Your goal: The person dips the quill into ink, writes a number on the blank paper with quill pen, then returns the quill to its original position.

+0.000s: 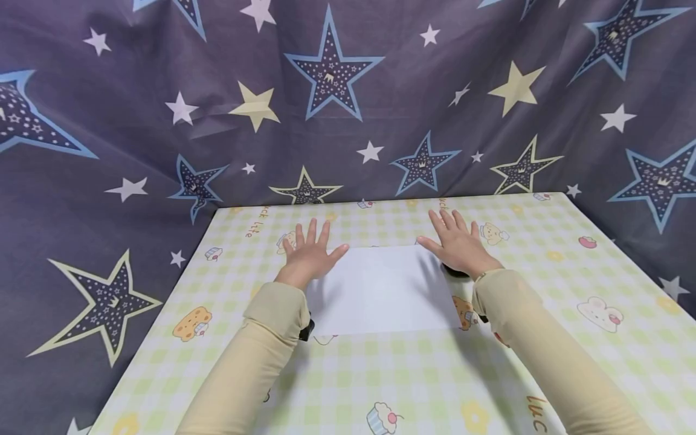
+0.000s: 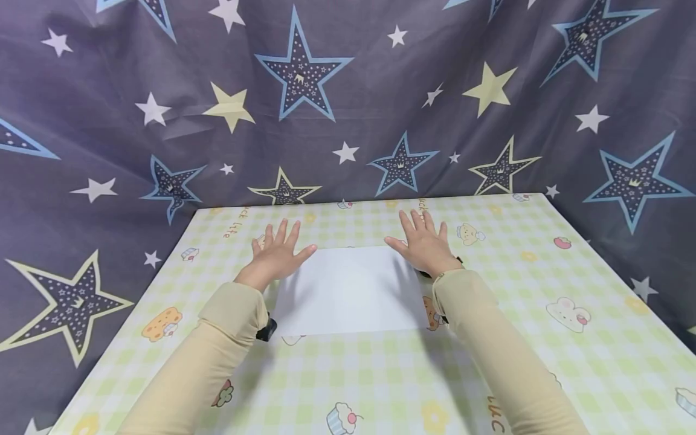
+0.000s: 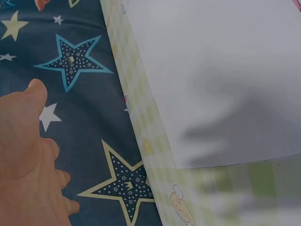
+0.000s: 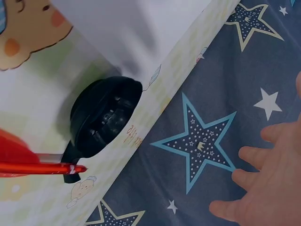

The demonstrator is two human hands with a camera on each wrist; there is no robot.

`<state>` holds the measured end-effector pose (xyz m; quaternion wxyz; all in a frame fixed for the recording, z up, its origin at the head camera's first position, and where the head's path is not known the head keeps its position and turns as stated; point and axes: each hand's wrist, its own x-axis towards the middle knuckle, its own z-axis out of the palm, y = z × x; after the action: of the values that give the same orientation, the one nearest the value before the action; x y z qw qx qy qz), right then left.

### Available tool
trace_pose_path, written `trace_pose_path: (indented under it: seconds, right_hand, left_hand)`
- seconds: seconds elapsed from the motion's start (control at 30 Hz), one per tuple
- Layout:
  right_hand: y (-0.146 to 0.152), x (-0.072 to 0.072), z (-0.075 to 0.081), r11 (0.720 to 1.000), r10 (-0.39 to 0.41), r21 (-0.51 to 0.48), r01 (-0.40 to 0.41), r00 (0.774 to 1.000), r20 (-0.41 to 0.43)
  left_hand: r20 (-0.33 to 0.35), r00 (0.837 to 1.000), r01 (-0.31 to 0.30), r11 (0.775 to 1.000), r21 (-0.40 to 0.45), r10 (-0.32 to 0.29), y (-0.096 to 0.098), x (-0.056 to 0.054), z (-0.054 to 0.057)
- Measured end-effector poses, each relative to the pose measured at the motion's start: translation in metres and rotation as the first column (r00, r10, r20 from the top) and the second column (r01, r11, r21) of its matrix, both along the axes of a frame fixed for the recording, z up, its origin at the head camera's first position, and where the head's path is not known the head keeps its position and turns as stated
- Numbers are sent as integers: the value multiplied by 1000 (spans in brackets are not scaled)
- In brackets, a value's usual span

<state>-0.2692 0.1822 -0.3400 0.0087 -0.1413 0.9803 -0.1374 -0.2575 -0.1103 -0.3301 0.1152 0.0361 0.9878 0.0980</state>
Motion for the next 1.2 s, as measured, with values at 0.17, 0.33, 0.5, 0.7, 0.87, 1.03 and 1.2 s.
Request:
trace_pose_path:
  seconds: [0.17, 0.33, 0.5, 0.7, 0.87, 1.03, 1.2]
  right_hand:
    - [7, 1, 0, 1000, -10, 6, 10, 1000, 8]
    - [14, 0, -1, 1000, -26, 11, 26, 999, 28]
    - [22, 0, -2, 999, -42, 4, 42, 998, 41]
    - [32, 4, -1, 998, -57, -14, 58, 997, 53]
    - [40, 7, -1, 998, -63, -25, 64, 996, 59]
    - [50, 10, -3, 996, -85, -33, 87, 994, 72]
    - [58, 11, -5, 994, -102, -35, 105, 991, 83]
  left_hand:
    - [-6, 1000, 3, 1000, 0, -3, -2, 0, -1]
    - [-11, 1000, -7, 1000, 11, 7, -4, 1, -3]
    - [-8, 1000, -15, 1000, 25, 16, -6, 2, -4]
    - [-1, 1000, -19, 1000, 22, 19, -10, 3, -7]
    - [6, 1000, -15, 999, 34, 15, -12, 3, -11]
    - [16, 1000, -19, 998, 54, 18, -15, 3, -19]
    - [16, 1000, -14, 998, 68, 13, -19, 3, -24]
